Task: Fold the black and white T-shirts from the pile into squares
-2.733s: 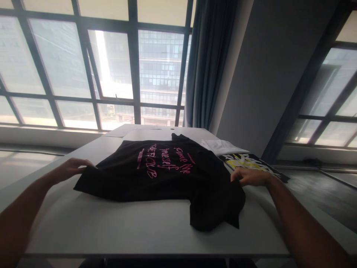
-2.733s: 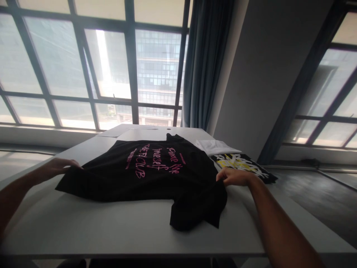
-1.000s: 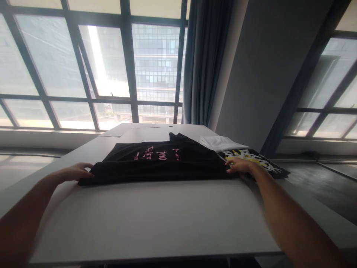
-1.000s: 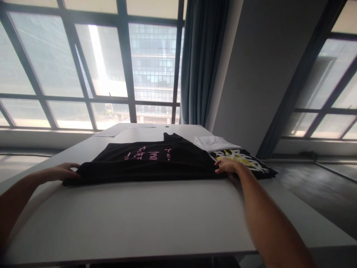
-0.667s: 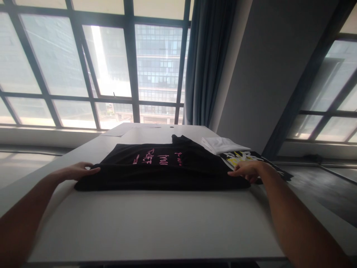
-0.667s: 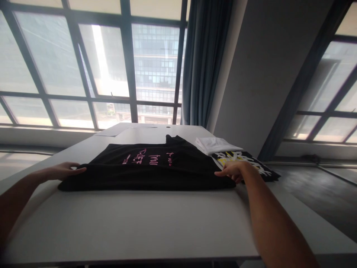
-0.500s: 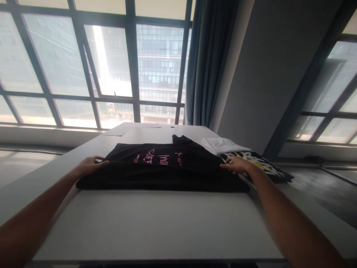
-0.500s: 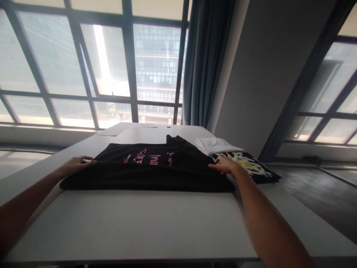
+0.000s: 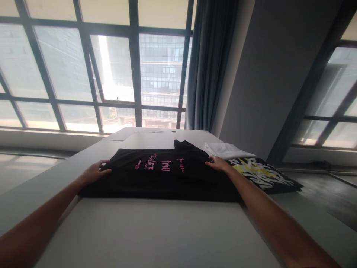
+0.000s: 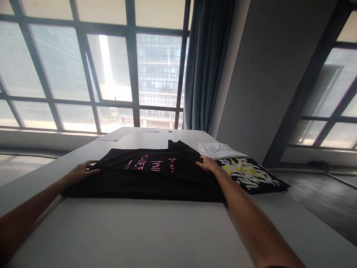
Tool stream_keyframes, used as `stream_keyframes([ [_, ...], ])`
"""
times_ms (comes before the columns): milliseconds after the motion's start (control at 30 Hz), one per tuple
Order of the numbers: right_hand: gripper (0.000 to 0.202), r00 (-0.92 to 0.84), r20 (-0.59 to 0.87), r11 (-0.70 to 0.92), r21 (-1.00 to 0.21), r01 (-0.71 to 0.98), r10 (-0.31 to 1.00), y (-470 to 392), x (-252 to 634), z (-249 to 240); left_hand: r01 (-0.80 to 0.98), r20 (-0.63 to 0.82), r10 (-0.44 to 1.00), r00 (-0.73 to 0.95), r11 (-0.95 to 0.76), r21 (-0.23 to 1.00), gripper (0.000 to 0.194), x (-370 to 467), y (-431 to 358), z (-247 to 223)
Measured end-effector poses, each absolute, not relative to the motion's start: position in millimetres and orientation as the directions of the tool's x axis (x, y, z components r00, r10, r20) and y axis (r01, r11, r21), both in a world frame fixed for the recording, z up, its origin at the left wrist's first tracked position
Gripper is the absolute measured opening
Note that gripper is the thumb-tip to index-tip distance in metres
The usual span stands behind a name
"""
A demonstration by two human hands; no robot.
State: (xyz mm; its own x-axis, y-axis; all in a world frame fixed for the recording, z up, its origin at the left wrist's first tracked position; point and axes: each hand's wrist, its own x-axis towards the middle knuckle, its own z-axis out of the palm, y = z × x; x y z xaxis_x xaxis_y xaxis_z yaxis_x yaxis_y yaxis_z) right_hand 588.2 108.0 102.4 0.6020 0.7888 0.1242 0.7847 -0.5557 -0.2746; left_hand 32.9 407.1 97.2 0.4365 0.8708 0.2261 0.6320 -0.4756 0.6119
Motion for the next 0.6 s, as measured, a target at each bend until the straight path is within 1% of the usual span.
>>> stream_keyframes([
  [100,0.052,0.597,0.120,-0.547,-0.291,0.785,0.793,127.9,595.1,102.4,0.630,0.287,0.832,0.475,-0.549,0.550,0.084,31.0,411.2,96.8],
  [167,0.047,0.567,0.156,-0.499,-0.328,0.802,0.809,137.0,601.1,105.4,0.641,0.329,0.825,0.459,-0.564,0.520,0.080,27.3,412.1,101.5],
  [267,0.035,0.547,0.297,-0.411,-0.414,0.812,0.782,144.5,608.7,113.4,0.637,0.401,0.817,0.415,-0.575,0.513,0.070,23.2,411.0,108.9],
  [367,0.029,0.613,0.439,-0.430,-0.451,0.782,0.657,147.1,610.1,117.3,0.645,0.451,0.815,0.365,-0.570,0.509,0.065,25.0,410.2,108.0],
  [433,0.029,0.656,0.445,-0.498,-0.429,0.754,0.610,147.2,606.9,114.3,0.672,0.437,0.828,0.352,-0.548,0.498,0.065,28.5,411.3,102.3],
  [500,0.034,0.679,0.370,-0.575,-0.361,0.734,0.635,146.6,601.6,108.2,0.701,0.381,0.846,0.374,-0.526,0.481,0.066,31.9,413.7,95.2],
  [600,0.048,0.684,0.239,-0.649,-0.219,0.729,0.689,146.1,592.7,100.2,0.726,0.321,0.852,0.414,-0.522,0.447,0.070,33.6,418.6,88.2],
])
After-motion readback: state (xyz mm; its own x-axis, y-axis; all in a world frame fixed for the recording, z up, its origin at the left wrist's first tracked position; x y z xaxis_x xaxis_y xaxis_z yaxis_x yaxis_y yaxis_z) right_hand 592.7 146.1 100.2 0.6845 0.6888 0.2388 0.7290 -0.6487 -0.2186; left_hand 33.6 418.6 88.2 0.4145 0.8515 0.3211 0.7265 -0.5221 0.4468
